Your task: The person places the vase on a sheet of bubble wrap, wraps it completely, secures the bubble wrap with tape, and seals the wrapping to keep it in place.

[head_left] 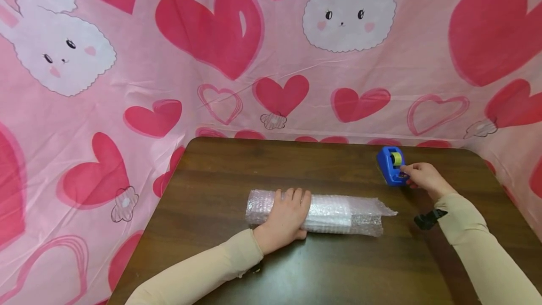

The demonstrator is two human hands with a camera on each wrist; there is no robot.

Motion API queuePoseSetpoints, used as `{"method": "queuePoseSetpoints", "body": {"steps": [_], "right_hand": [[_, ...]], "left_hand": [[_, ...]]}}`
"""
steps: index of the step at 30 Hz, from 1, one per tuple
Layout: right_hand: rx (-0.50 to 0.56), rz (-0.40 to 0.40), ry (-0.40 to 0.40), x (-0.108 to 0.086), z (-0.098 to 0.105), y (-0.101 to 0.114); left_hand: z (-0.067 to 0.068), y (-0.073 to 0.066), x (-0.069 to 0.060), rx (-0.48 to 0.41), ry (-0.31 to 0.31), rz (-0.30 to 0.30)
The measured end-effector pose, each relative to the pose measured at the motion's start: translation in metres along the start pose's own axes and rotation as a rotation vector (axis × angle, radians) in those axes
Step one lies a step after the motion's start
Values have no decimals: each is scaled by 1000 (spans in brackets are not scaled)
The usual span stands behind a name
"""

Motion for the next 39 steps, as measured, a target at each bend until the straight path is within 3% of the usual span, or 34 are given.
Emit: {"method": "queuePoseSetpoints", "body": {"steps": [4, 15, 21, 35, 39], "right_hand": [[29, 31, 17, -1, 2, -1], [122, 14, -6, -3, -5, -4], [131, 44, -35, -3, -8, -7], [122, 117, 18, -18, -11, -16], [119, 106, 41, -22, -12, -18]], "left_hand": [[1, 0, 0, -8, -5, 6], [1, 0, 0, -18, -20, 9], [1, 0, -1, -9, -40, 9], [-2, 0, -1, -18, -58, 8], [-3, 0, -2, -18, -64, 5]]}}
Point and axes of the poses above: each hand's wrist, its own x-axis towards the middle knuckle, its own z-axis out of the back of the hand, y = z × x, the point moved 1 cm from there along x, towards the middle knuckle, and after that the axes turned 12 degrees about -z, right-handed, at the moved point
